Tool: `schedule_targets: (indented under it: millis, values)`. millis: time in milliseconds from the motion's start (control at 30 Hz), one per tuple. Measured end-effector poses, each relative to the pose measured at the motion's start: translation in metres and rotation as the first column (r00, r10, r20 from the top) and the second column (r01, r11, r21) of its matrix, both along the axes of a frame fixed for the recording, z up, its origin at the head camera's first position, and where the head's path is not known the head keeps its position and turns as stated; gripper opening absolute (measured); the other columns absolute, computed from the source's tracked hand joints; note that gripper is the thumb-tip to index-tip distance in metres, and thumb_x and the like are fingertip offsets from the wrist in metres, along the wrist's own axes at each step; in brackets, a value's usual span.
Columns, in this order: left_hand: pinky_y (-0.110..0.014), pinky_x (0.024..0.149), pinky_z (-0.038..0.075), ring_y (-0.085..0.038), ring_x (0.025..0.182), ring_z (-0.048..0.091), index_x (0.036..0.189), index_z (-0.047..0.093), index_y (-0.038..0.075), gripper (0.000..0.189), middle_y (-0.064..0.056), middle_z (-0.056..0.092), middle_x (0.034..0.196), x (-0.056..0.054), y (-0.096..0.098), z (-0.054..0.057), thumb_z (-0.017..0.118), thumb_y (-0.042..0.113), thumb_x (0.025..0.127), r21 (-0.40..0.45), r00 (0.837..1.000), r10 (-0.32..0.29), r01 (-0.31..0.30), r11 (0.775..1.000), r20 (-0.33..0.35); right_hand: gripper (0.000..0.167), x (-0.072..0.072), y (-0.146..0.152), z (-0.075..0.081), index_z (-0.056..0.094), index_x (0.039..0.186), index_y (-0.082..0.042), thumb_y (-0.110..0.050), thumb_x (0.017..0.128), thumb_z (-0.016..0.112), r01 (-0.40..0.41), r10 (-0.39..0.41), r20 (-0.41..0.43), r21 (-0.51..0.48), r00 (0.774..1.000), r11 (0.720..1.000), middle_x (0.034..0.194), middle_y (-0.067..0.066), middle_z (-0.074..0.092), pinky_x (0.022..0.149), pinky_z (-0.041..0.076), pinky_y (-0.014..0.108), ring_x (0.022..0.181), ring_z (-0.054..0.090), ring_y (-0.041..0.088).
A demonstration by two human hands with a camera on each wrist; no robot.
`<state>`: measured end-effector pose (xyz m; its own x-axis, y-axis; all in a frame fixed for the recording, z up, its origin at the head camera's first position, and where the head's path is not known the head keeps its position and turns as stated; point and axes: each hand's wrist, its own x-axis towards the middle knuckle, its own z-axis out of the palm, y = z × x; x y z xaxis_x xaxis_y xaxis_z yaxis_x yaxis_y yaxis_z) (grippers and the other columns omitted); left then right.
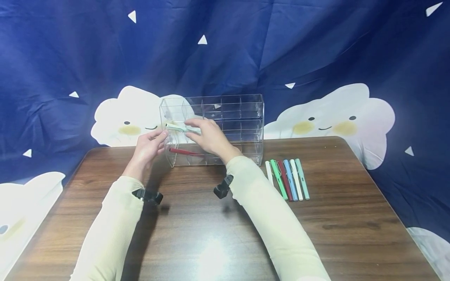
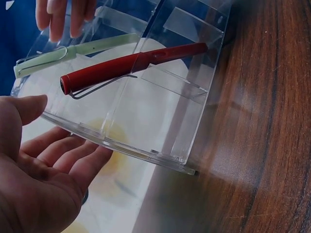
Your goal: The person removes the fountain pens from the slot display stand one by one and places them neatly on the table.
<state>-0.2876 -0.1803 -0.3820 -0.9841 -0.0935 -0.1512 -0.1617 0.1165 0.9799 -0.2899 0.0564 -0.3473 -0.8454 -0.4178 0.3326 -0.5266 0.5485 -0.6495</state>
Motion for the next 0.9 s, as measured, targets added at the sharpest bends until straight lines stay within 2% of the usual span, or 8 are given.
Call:
schedule_targets:
  millis: [333,500,767,900]
  values:
    - [-0.032,0.109,0.06,-0.035,0.14,0.063,0.155,0.056,0.003,0.054,-0.022,0.061,0.154,0.0,-0.002,0.0,0.065,0.031,0.109,-0.043,1.0,-0.004,0.004,0.999,-0.001,0.044,-0.009,-0.012,-0.001,0.067,0.146,-0.011,-0.024,0.105,0.073,0.02,-0.023,0.031,0.101,0.999,0.995,0.152,0.008,0.067,0.127,0.043,0.044,0.138,0.066,0.027]
    - [-0.025,0.101,0.062,-0.036,0.139,0.063,0.153,0.058,0.003,0.053,-0.023,0.062,0.152,0.0,-0.001,0.0,0.066,0.03,0.109,-0.027,1.0,0.0,0.0,1.0,-0.004,0.042,-0.013,-0.019,-0.002,0.069,0.145,-0.014,-0.026,0.105,0.072,0.059,-0.062,0.012,0.155,0.998,0.986,0.148,0.006,0.07,0.126,0.04,0.046,0.136,0.067,0.025]
    - [-0.023,0.1,0.063,-0.036,0.14,0.063,0.153,0.058,0.002,0.053,-0.023,0.062,0.152,0.0,-0.001,-0.001,0.065,0.03,0.109,-0.03,1.0,0.003,-0.003,1.0,-0.004,0.036,-0.011,-0.028,-0.005,0.074,0.14,-0.023,-0.03,0.105,0.073,0.156,-0.156,-0.018,0.22,0.988,0.963,0.139,0.001,0.076,0.116,0.052,0.05,0.133,0.067,0.028]
    - [-0.016,0.089,0.063,-0.036,0.139,0.063,0.152,0.058,0.001,0.052,-0.023,0.063,0.151,0.0,0.0,-0.001,0.065,0.028,0.109,-0.014,1.0,0.003,-0.003,1.0,-0.008,0.033,-0.008,-0.03,-0.007,0.076,0.136,-0.024,-0.03,0.104,0.074,0.197,-0.198,-0.02,0.205,0.98,0.959,0.133,0.0,0.078,0.108,0.055,0.051,0.128,0.068,0.028]
